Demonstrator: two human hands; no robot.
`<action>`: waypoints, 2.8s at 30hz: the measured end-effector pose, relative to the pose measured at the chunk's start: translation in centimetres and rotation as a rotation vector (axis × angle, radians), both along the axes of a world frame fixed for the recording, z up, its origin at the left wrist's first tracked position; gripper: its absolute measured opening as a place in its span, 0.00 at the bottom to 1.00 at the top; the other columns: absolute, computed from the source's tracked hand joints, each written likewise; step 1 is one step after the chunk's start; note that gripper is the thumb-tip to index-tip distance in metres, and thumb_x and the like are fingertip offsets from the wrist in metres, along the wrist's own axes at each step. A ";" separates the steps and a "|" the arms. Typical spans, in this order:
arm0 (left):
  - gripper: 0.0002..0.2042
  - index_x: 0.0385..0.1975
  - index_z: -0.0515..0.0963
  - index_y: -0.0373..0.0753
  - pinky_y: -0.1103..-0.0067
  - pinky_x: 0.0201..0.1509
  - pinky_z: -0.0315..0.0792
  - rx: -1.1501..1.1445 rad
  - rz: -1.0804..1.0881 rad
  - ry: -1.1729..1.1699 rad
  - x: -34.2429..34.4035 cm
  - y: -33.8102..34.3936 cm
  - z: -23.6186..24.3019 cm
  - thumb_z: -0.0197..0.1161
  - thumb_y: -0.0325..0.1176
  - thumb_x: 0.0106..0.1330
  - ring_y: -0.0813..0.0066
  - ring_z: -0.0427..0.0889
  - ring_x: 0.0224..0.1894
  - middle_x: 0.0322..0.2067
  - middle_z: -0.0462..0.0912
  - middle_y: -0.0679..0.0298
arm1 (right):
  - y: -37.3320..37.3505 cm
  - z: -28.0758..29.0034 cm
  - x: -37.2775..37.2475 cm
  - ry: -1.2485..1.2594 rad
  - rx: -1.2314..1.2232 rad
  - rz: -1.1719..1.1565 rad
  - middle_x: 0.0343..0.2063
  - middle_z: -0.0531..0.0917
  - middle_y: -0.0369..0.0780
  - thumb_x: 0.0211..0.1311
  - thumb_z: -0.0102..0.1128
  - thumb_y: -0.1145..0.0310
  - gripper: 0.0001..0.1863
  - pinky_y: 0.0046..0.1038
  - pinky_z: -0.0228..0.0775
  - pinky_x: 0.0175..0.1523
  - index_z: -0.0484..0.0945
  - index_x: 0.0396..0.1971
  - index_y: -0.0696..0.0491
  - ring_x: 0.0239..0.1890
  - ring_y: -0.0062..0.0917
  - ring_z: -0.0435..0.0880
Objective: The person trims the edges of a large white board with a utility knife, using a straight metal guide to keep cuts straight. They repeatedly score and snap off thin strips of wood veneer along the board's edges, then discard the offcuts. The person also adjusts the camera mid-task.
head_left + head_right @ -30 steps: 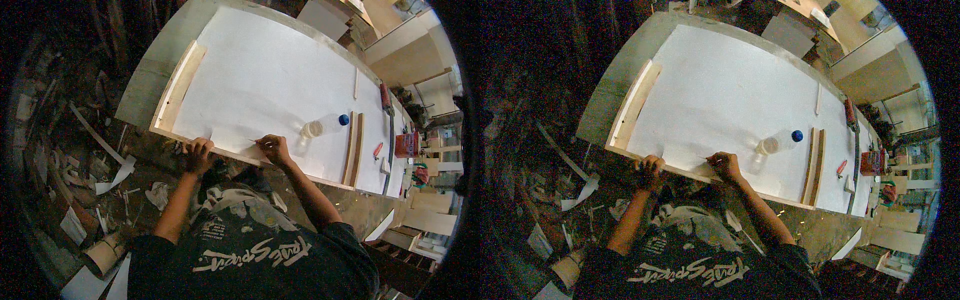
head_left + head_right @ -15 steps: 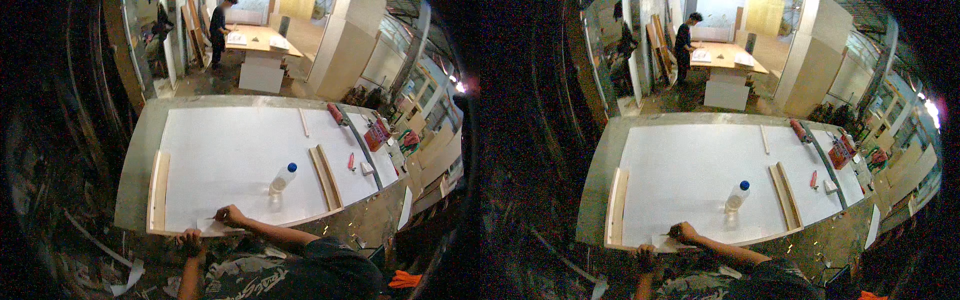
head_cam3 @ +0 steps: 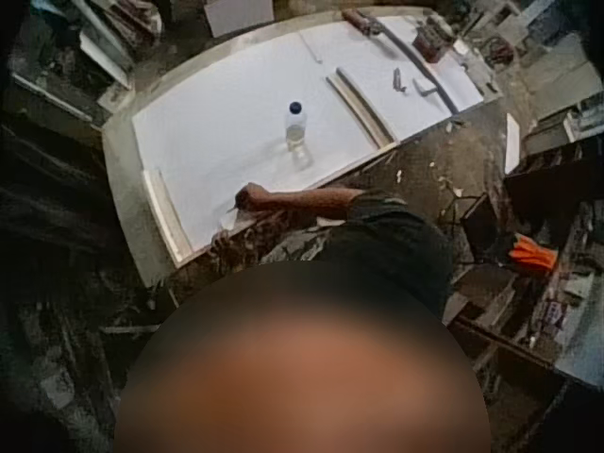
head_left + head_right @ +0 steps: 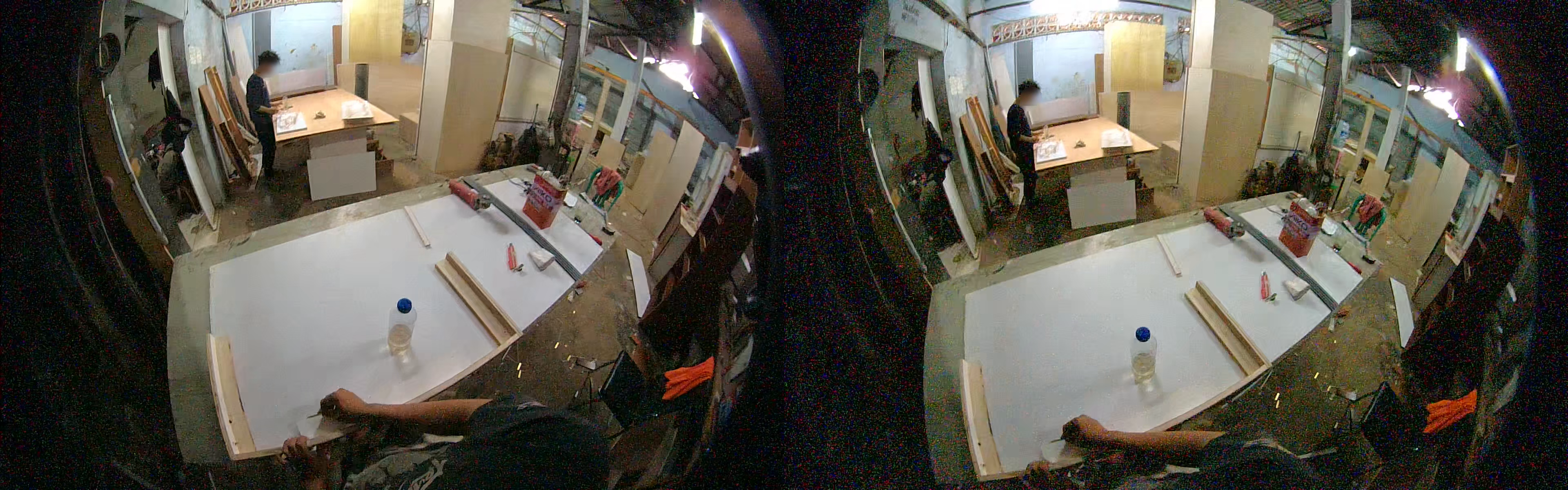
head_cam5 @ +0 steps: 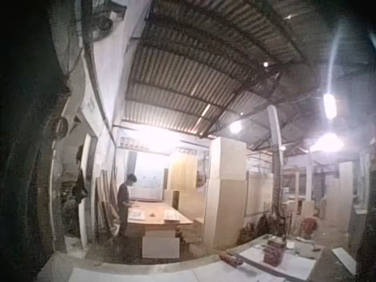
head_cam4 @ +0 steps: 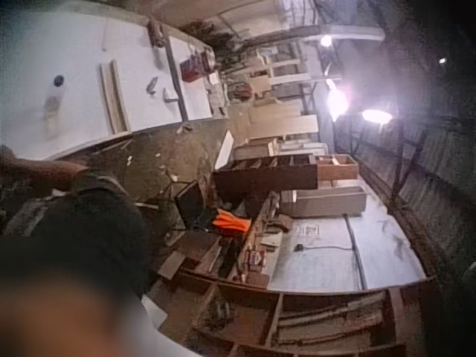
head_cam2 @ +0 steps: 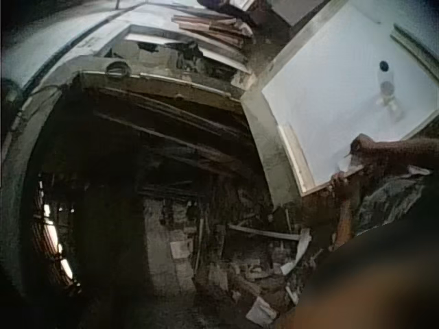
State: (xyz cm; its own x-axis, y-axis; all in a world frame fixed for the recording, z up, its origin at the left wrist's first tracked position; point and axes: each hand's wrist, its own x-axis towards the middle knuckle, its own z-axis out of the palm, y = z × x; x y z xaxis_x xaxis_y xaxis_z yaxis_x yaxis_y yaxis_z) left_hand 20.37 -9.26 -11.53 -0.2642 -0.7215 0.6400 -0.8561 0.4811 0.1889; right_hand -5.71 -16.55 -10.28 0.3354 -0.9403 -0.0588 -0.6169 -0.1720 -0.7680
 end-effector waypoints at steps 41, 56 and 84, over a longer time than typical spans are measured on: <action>0.20 0.49 0.77 0.45 0.50 0.63 0.59 0.030 0.012 0.019 -1.2 2.0 -3.4 0.63 0.53 0.65 0.56 0.73 0.58 0.49 0.77 0.59 | 1.5 7.0 4.1 0.038 0.048 -0.033 0.36 0.87 0.53 0.65 0.63 0.64 0.13 0.49 0.80 0.48 0.85 0.41 0.58 0.43 0.48 0.87; 0.24 0.49 0.75 0.43 0.51 0.64 0.60 0.202 0.039 -0.054 -2.3 3.1 -6.5 0.67 0.52 0.61 0.54 0.72 0.59 0.49 0.76 0.57 | 1.1 6.8 6.4 0.141 -0.012 0.023 0.36 0.87 0.47 0.65 0.62 0.58 0.11 0.49 0.79 0.41 0.85 0.38 0.48 0.38 0.49 0.87; 0.42 0.57 0.72 0.29 0.57 0.60 0.69 0.654 -0.782 -0.287 -32.6 6.8 13.0 0.71 0.63 0.57 0.49 0.74 0.58 0.53 0.76 0.47 | 30.6 14.7 -25.4 0.328 -0.705 -1.122 0.27 0.85 0.41 0.53 0.65 0.74 0.07 0.40 0.73 0.41 0.86 0.33 0.52 0.32 0.40 0.83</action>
State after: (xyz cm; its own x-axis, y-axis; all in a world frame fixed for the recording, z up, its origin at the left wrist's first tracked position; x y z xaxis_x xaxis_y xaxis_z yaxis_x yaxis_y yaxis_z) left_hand -12.21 -2.45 1.43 -0.8838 -0.4669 0.0284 -0.4058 0.7955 0.4500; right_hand -31.11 14.10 4.43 -0.5578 -0.5586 0.6139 -0.8183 0.2465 -0.5192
